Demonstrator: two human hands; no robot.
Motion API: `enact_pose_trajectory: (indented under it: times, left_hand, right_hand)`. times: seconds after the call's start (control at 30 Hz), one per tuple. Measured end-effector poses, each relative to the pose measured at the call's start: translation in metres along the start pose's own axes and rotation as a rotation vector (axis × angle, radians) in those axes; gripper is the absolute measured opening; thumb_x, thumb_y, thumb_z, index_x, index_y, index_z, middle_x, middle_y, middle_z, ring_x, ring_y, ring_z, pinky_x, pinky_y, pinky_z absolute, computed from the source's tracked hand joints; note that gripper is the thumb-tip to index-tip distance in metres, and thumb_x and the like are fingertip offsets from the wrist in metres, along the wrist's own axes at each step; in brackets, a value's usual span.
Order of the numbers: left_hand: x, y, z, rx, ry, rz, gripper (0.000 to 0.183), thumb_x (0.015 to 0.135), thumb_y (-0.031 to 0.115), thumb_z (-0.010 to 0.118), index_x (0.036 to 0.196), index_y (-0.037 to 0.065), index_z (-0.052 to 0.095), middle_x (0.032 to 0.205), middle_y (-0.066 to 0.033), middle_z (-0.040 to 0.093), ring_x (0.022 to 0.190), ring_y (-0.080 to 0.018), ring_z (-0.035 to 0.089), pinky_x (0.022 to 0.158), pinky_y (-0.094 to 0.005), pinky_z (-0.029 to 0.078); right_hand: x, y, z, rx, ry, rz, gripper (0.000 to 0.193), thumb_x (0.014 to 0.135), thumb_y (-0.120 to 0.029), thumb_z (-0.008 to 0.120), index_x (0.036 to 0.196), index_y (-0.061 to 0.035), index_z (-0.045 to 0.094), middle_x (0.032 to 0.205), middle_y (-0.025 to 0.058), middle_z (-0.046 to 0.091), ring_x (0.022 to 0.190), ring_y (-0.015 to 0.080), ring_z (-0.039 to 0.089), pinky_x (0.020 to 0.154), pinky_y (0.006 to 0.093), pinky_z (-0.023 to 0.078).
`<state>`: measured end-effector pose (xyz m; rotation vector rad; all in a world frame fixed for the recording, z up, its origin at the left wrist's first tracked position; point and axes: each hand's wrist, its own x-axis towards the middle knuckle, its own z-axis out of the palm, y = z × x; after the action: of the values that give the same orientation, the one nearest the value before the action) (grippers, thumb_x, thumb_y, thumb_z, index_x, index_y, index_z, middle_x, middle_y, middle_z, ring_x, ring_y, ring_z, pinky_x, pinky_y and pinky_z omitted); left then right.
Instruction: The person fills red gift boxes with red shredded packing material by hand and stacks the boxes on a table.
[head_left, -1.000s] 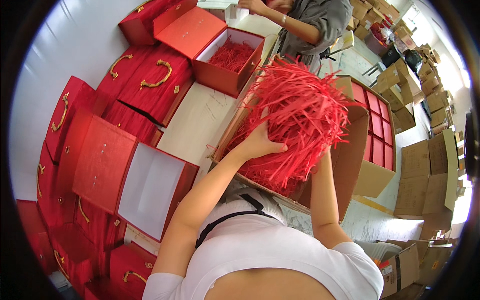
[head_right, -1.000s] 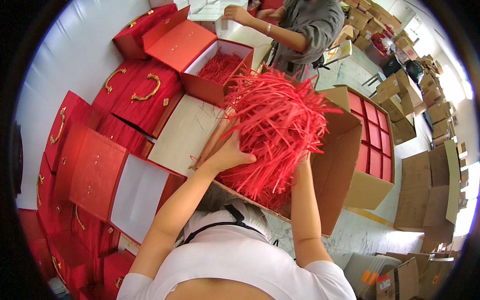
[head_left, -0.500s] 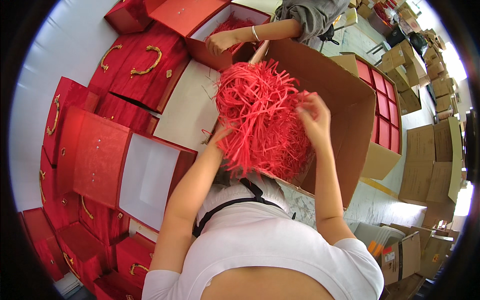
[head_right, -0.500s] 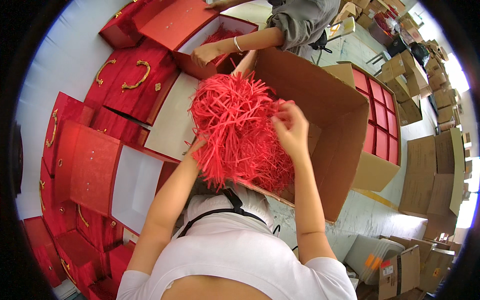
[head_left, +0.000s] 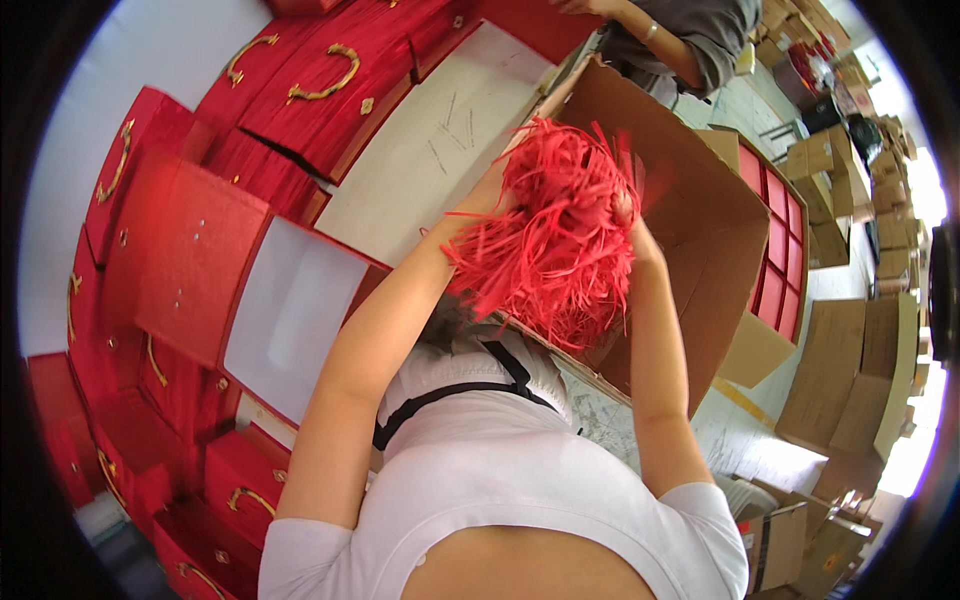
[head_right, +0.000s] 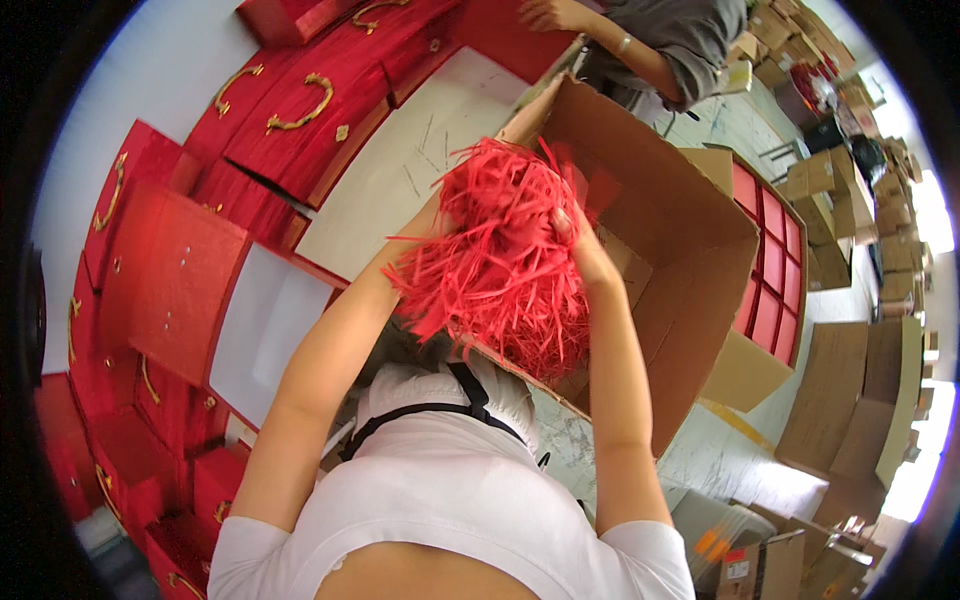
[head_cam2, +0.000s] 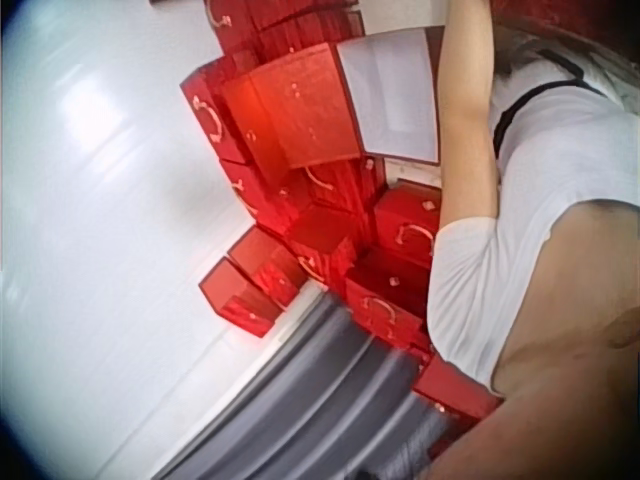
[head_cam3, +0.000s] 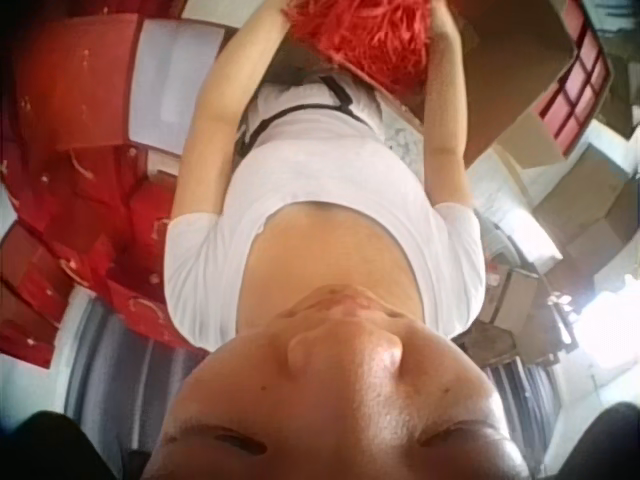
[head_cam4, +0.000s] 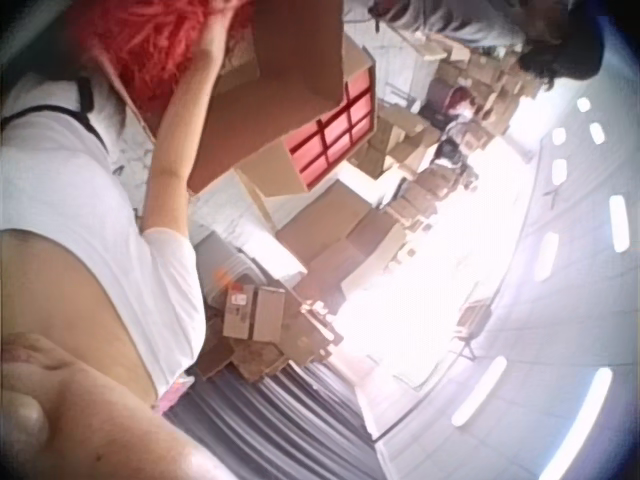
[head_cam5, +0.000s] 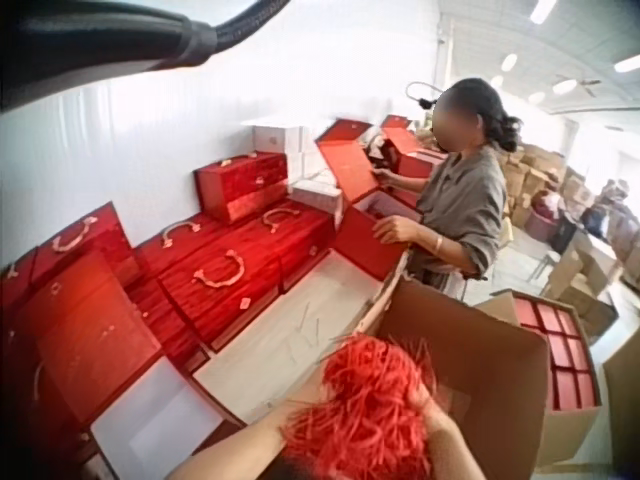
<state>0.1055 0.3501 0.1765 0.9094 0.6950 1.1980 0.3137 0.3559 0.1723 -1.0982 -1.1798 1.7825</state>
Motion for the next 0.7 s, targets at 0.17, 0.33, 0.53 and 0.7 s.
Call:
enact_pose_trajectory:
  times: [0.17, 0.33, 0.53, 0.7]
  left_hand:
    - [-0.018, 0.008, 0.018, 0.011, 0.223, 0.078, 0.046, 0.080, 0.023, 0.065, 0.119, 0.007, 0.049, 0.112, -0.0030, 0.053, 0.099, -0.0131, 0.052, 0.081, -0.0283, 0.047]
    - [-0.020, 0.041, 0.042, -0.118, 0.262, 0.264, 0.045, 0.079, 0.020, 0.064, 0.119, 0.006, 0.049, 0.113, -0.0033, 0.053, 0.100, -0.0136, 0.051, 0.082, -0.0288, 0.047]
    - [-0.045, 0.104, 0.019, -0.240, 0.309, 0.503, 0.044, 0.079, 0.017, 0.063, 0.119, 0.006, 0.048, 0.114, -0.0037, 0.053, 0.101, -0.0142, 0.051, 0.083, -0.0294, 0.046]
    - [-0.127, 0.151, -0.032, -0.235, 0.428, 0.657, 0.043, 0.079, 0.015, 0.063, 0.119, 0.006, 0.048, 0.114, -0.0040, 0.052, 0.102, -0.0147, 0.051, 0.084, -0.0299, 0.045]
  right_hand:
    - [-0.001, 0.052, 0.034, 0.166, 0.079, -0.143, 0.078, 0.082, -0.018, 0.060, 0.142, -0.0111, 0.009, 0.139, 0.0096, 0.030, 0.126, 0.0229, 0.031, 0.103, 0.0366, 0.026]
    - [0.023, 0.029, 0.023, 0.096, 0.135, -0.428, 0.079, 0.078, -0.001, 0.059, 0.140, -0.0095, 0.011, 0.129, 0.0101, 0.042, 0.113, 0.0216, 0.046, 0.092, 0.0343, 0.042]
    - [0.043, -0.042, 0.093, 0.075, -0.030, -0.527, 0.077, 0.076, 0.001, 0.061, 0.138, -0.0075, 0.015, 0.124, 0.0106, 0.045, 0.107, 0.0202, 0.050, 0.088, 0.0329, 0.045]
    - [0.044, -0.059, 0.207, 0.196, -0.325, -0.494, 0.076, 0.075, 0.003, 0.062, 0.136, -0.0058, 0.018, 0.120, 0.0110, 0.047, 0.102, 0.0191, 0.053, 0.085, 0.0318, 0.047]
